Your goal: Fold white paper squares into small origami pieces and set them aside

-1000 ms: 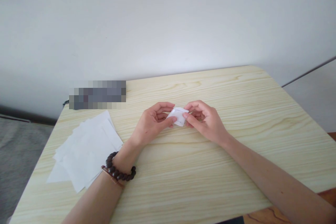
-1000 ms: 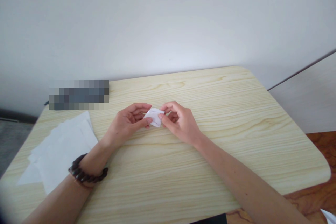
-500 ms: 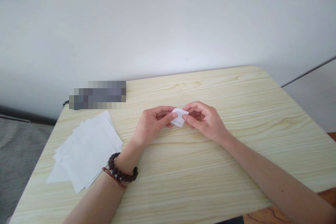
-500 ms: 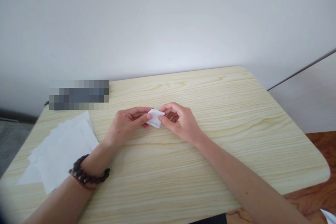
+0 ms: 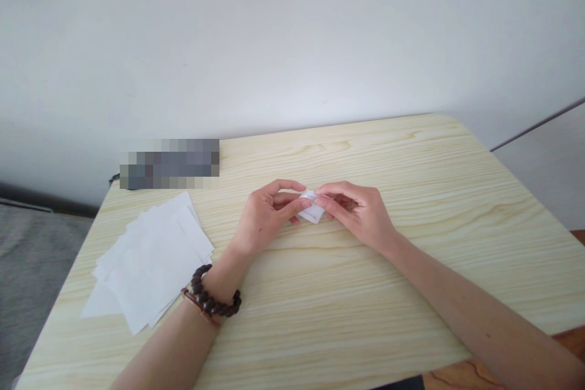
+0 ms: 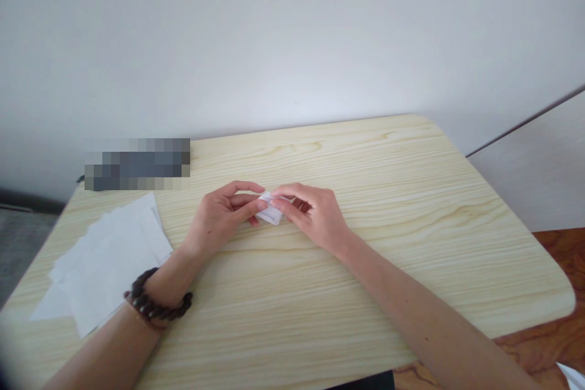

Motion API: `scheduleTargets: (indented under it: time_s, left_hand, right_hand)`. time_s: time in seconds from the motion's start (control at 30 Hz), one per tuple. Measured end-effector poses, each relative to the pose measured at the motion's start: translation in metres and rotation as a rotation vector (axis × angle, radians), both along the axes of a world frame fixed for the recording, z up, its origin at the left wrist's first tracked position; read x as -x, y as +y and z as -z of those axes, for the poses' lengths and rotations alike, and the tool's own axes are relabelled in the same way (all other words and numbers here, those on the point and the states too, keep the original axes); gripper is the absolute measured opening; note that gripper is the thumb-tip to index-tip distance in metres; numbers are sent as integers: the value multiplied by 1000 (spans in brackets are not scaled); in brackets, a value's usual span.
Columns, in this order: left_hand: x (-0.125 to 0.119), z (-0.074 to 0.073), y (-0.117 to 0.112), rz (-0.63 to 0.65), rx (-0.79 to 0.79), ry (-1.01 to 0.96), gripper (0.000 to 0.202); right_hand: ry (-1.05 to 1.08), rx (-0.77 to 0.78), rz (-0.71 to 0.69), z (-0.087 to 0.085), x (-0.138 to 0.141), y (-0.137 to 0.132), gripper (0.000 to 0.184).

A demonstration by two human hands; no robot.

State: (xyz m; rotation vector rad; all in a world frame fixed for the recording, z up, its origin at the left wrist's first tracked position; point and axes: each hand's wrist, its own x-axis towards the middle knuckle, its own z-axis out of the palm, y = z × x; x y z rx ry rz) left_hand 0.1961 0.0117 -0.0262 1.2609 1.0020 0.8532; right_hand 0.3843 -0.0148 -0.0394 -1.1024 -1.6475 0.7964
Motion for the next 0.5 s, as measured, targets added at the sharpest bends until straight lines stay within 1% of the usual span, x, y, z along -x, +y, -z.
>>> scheduleTargets:
  time_s: [0.2,0.3,0.37,0.5]
  left_hand:
    - [-1,1,-1,2,-20,-41,31]
    - [-1,3,-1,9,-21,-50,30]
    - [-1,3,0,5,-30,-62,29]
    - [-1,4,0,-25,-75,-54,31]
  right_hand:
    - [-120,-170,-4,-3,-2,4,8]
    - [-153,-210,28,-4,-3,4,8]
    - [-124,-150,7,-4,-4,3,8]
    - [41,119,-43,-3,-4,1,19]
